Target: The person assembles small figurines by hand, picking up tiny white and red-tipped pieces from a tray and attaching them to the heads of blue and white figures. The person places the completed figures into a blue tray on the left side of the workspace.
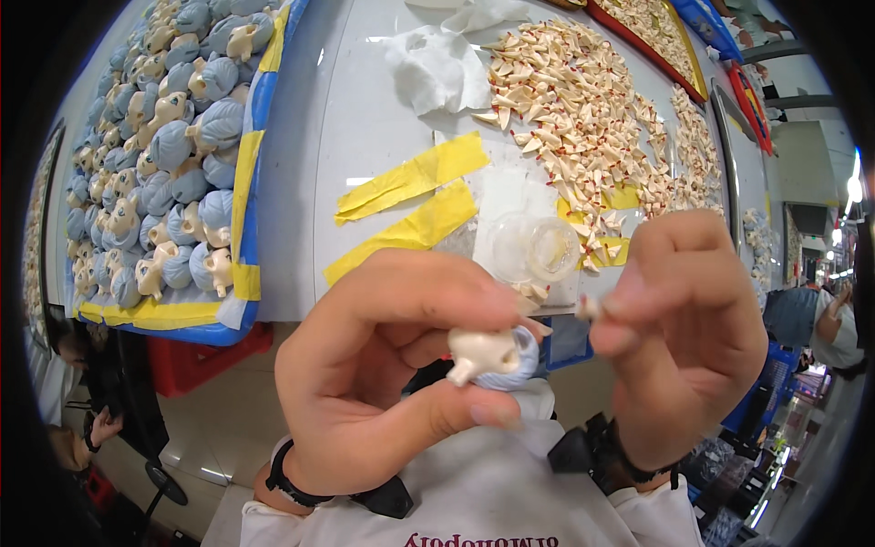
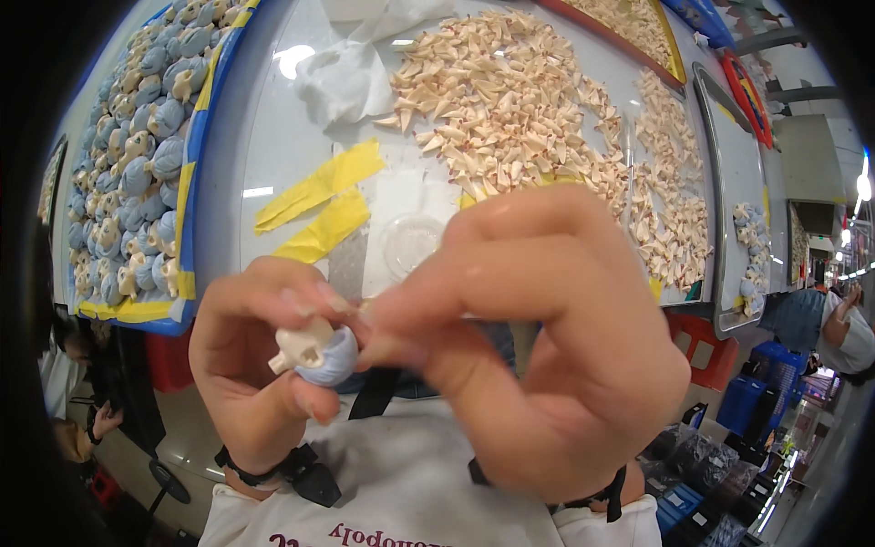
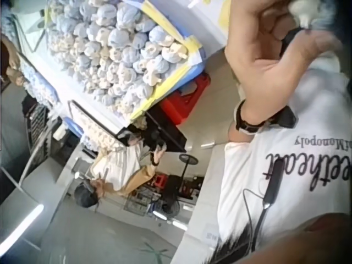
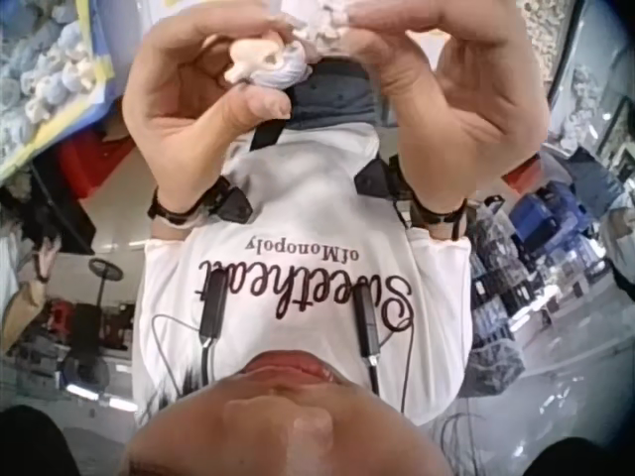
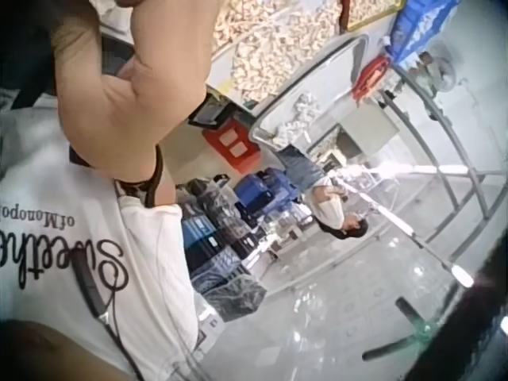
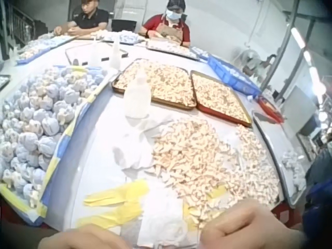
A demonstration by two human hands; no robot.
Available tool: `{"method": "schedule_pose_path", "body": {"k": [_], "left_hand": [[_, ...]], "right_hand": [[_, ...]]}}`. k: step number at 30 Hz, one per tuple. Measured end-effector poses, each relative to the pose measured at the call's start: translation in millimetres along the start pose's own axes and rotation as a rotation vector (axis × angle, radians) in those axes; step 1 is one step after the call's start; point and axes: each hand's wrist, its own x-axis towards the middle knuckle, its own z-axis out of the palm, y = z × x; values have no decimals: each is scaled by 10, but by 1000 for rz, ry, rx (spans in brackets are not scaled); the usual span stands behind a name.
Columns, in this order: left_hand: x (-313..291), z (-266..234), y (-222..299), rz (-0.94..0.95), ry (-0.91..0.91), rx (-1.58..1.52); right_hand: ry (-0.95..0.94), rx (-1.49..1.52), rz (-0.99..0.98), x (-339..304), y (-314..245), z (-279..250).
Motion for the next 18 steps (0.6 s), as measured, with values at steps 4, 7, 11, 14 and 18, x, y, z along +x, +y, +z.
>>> {"method": "schedule_pose_path", "body": {"k": [4,7,11,14,18], "left_hand": [[-16,25,3,-12,11,13],[-27,-81,-85,65,-56,17],[-68,-101,-139,140,-86,150],[-45,-75,-124,222,-130,250],[144,-46,-4,701,-386,766]], "right_hand": [[-62,95,57,-87,-45,45],[-154,-78,-77,-48,-36,-17],[-205,-211,-96,-72,-77,-91],[-173,-90,43,-132,-82,-110],[9,535,545,-196,-244,-14]]}}
